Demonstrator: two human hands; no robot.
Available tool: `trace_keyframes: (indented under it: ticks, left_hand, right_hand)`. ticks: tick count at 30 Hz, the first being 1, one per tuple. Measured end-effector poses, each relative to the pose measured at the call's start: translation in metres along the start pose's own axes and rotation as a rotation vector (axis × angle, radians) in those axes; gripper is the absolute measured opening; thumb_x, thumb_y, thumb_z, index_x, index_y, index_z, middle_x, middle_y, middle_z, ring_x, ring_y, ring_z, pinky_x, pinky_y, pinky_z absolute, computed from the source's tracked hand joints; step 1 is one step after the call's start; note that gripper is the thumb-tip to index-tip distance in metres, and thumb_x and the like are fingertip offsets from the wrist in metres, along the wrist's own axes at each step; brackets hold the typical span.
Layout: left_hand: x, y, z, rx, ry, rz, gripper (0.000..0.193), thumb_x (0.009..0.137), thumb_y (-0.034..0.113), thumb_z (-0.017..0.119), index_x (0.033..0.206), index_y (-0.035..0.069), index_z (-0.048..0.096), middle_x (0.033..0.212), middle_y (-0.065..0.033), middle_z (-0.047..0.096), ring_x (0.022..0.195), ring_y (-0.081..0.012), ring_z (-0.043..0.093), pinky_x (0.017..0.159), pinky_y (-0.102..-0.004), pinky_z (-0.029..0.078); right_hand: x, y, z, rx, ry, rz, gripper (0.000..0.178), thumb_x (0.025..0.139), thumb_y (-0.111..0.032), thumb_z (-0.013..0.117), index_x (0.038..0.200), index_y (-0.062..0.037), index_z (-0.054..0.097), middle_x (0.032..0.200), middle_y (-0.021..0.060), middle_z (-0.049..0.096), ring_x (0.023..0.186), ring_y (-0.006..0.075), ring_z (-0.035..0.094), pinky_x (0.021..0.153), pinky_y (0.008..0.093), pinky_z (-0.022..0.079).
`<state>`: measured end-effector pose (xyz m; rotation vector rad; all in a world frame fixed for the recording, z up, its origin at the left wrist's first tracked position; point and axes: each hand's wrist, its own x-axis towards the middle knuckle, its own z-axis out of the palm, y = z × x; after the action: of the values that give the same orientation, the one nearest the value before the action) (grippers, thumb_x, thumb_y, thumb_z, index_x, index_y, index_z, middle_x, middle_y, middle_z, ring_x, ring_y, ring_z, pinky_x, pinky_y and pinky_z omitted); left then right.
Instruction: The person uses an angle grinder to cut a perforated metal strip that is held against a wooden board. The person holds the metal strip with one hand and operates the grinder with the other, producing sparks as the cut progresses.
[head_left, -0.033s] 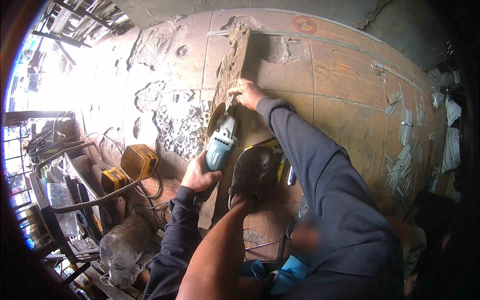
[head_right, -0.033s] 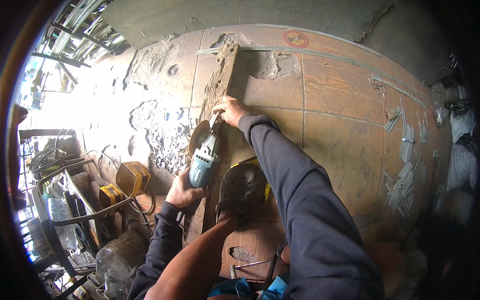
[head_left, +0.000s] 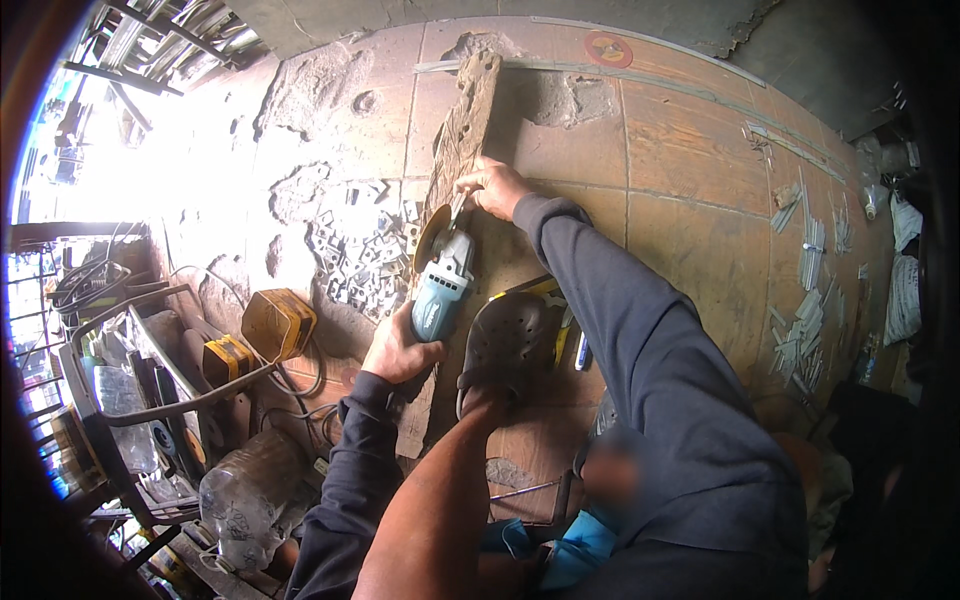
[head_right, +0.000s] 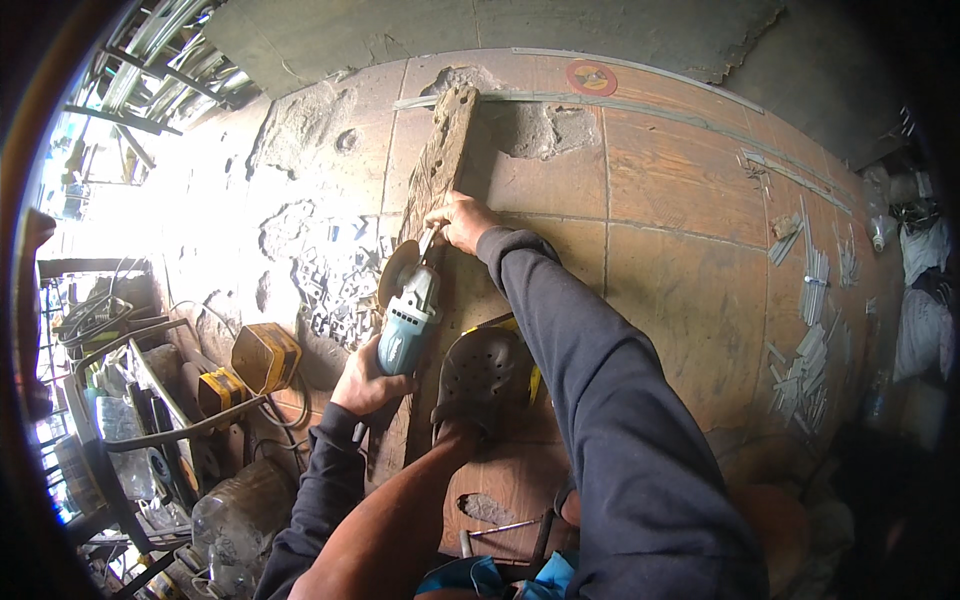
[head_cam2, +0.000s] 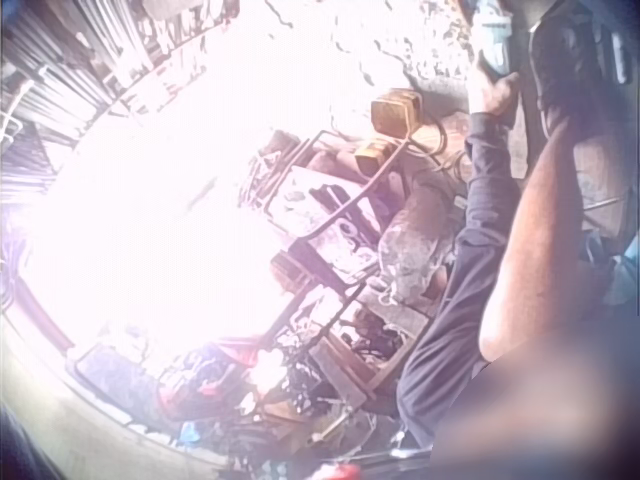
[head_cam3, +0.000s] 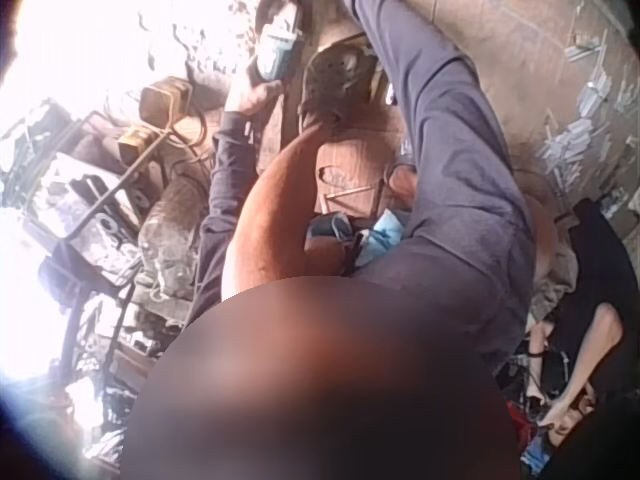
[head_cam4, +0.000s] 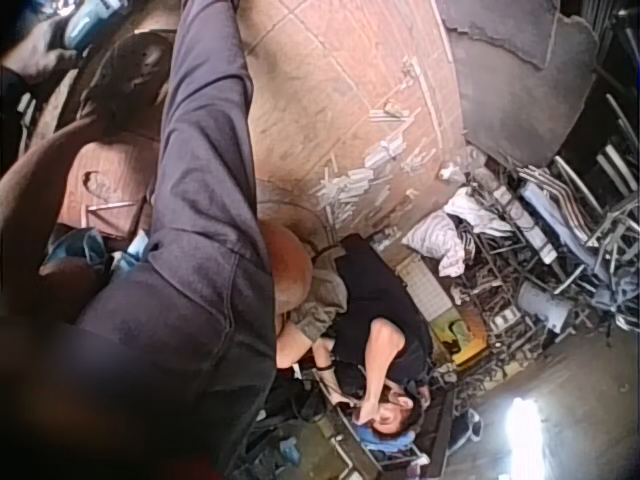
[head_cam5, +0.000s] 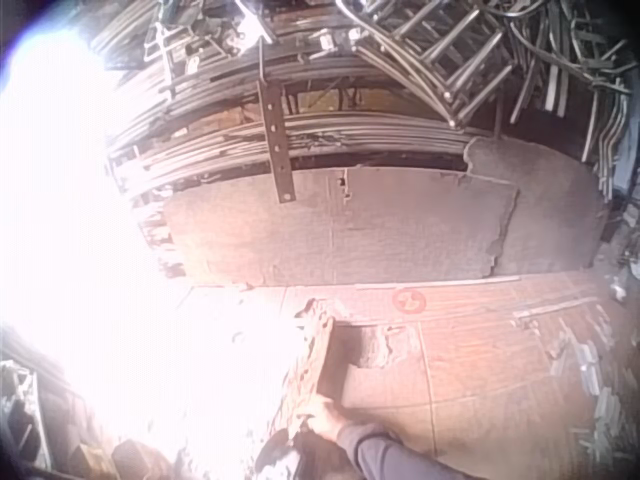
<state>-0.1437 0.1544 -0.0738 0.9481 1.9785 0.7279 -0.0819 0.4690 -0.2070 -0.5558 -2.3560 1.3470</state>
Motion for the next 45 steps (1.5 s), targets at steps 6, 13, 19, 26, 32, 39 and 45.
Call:
trace_keyframes:
  ticks: [6,13,19,26,32,39,45]
  left_hand:
    - [0.003,0.01,-0.003,0.059,-0.013,-0.049,0.068,0.067,0.022,0.087,0.125,-0.006,0.067,0.105,-0.0195,0.076,0.096,-0.0278,0.072,0.092,-0.0406,0.057]
    - [0.004,0.008,-0.002,0.03,0.0,0.011,0.069,0.067,0.022,0.087,0.127,-0.006,0.067,0.106,-0.0196,0.077,0.097,-0.0282,0.073,0.093,-0.0403,0.057]
    - [0.004,0.006,-0.002,0.042,-0.014,-0.026,0.069,0.068,0.02,0.087,0.128,-0.006,0.066,0.108,-0.0186,0.077,0.098,-0.0271,0.073,0.094,-0.0395,0.057]
    - [0.004,0.001,-0.001,0.017,-0.033,-0.027,0.068,0.068,0.019,0.087,0.128,-0.006,0.067,0.109,-0.0181,0.077,0.099,-0.0262,0.072,0.094,-0.0395,0.057]
    - [0.003,-0.005,0.002,0.026,-0.023,-0.045,0.066,0.069,0.018,0.088,0.128,-0.006,0.067,0.109,-0.0178,0.077,0.099,-0.0266,0.072,0.094,-0.0398,0.057]
    - [0.004,0.006,-0.001,0.042,-0.015,-0.035,0.066,0.069,0.019,0.088,0.126,-0.005,0.068,0.108,-0.0189,0.077,0.099,-0.027,0.072,0.093,-0.0401,0.057]
    - [0.007,0.018,-0.003,0.059,0.009,-0.017,0.065,0.067,0.02,0.088,0.123,-0.006,0.068,0.104,-0.0204,0.077,0.095,-0.0279,0.073,0.09,-0.0409,0.057]
  right_hand:
    - [0.002,0.001,0.0,-0.038,-0.026,0.031,0.04,0.071,-0.015,0.095,0.109,-0.0202,0.086,0.118,0.0143,0.068,0.116,0.0348,0.069,0.099,0.0419,0.058]
    - [0.003,0.001,0.0,-0.014,-0.041,0.062,0.04,0.071,-0.015,0.095,0.109,-0.0188,0.086,0.12,0.0139,0.069,0.116,0.0335,0.069,0.099,0.0413,0.058]
    - [0.003,0.001,0.001,0.0,-0.025,0.044,0.037,0.072,-0.011,0.094,0.108,-0.0168,0.086,0.118,0.0138,0.069,0.115,0.0333,0.069,0.099,0.0409,0.058]
    - [0.005,0.007,0.006,0.046,-0.017,0.045,0.034,0.073,-0.008,0.092,0.105,-0.0157,0.086,0.116,0.0142,0.068,0.114,0.0335,0.069,0.098,0.0409,0.058]
    - [0.005,0.01,0.006,0.011,-0.018,0.011,0.033,0.073,-0.008,0.091,0.105,-0.0172,0.085,0.116,0.014,0.068,0.114,0.0339,0.069,0.098,0.0412,0.057]
    - [0.003,0.0,0.0,-0.017,-0.033,0.017,0.034,0.074,-0.006,0.088,0.106,-0.0167,0.085,0.115,0.0142,0.067,0.113,0.0346,0.068,0.098,0.0418,0.057]
    - [0.0,-0.007,-0.003,-0.038,-0.039,-0.006,0.037,0.074,0.001,0.083,0.109,-0.0117,0.084,0.115,0.0152,0.067,0.111,0.033,0.069,0.099,0.04,0.057]
